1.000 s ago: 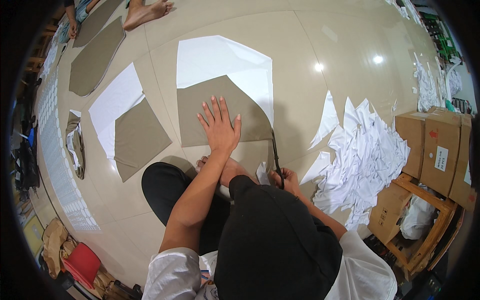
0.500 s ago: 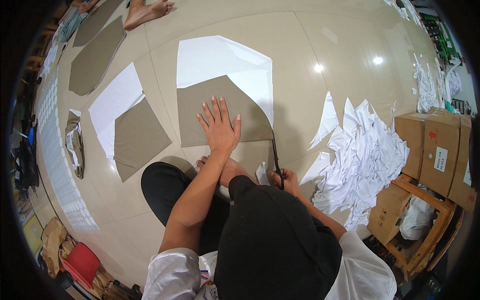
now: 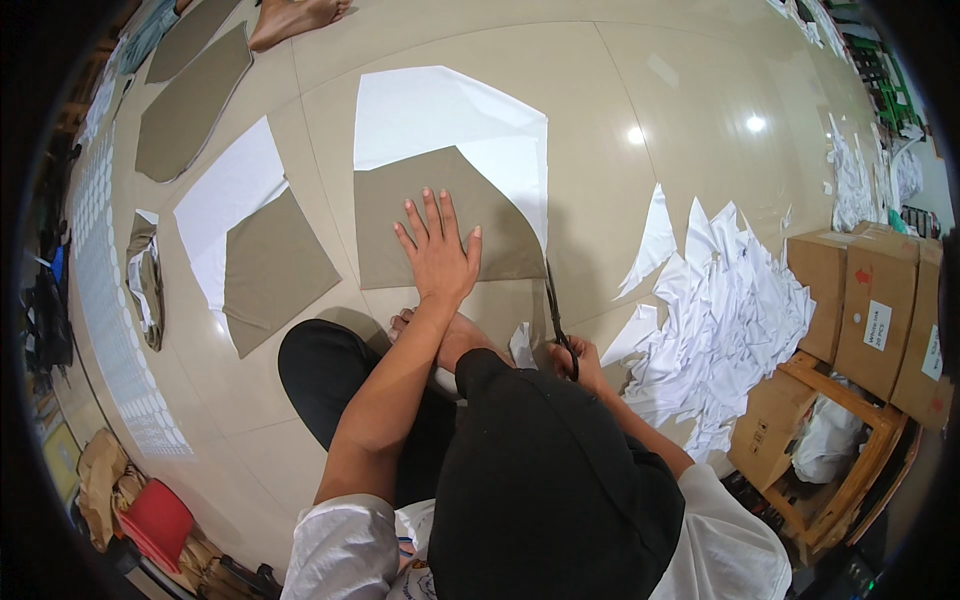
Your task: The person sits on the floor and uses scissors to cut a piece of beige fabric that is laid over a white paper template. They carefully follow the template's outline to cut the fabric into a specific shape.
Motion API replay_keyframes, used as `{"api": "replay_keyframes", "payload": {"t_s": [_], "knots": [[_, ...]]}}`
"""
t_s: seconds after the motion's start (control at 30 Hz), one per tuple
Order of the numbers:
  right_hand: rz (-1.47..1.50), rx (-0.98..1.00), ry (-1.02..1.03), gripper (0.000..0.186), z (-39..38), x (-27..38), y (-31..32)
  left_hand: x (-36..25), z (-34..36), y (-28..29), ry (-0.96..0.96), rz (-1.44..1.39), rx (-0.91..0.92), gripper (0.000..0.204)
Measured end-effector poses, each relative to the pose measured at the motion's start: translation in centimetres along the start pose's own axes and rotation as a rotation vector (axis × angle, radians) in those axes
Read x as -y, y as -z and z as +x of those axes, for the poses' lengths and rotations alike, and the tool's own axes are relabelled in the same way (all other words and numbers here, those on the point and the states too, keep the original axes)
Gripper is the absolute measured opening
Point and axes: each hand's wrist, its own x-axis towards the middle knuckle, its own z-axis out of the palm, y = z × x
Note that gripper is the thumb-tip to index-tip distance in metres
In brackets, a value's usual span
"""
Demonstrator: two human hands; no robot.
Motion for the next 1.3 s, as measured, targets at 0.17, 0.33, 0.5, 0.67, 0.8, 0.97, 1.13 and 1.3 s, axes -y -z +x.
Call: {"api": "replay_keyframes", "payload": {"t_s": [0.17,0.33,0.5,0.67,0.8,0.97,1.13,1.3], "knots": [[0.043,0.006,-0.037,0.032,-0.6,-0.3,0.1,-0.1,0.0,0.0,0.001,0.012,0.003,0.084],[0.012,0.010,0.000,0.033,0.4,-0.1,-0.2,-0.1,0.1,0.2,0.009,0.023,0.014,0.085],[0.051,0.025,0.010,0.032,1.4,0.3,-0.5,-0.1,0.1,0.2,0.007,0.020,0.012,0.086],[0.072,-0.010,0.014,0.031,1.9,0.6,-1.1,-0.1,0.1,0.2,0.004,0.008,0.008,0.085],[0.048,-0.011,0.044,0.031,2.3,1.2,-1.1,-0.1,0.1,0.3,0.007,0.004,0.014,0.084],[0.012,-0.025,0.070,0.031,2.6,1.4,-1.1,-0.1,0.1,0.4,0.000,0.006,0.011,0.085],[0.006,-0.030,0.057,0.030,2.2,1.1,-1.1,-0.2,0.1,0.5,-0.002,-0.001,0.006,0.085],[0.009,-0.037,0.057,0.029,2.4,1.5,-1.4,-0.1,0.1,0.3,-0.001,0.002,-0.002,0.085]]}}
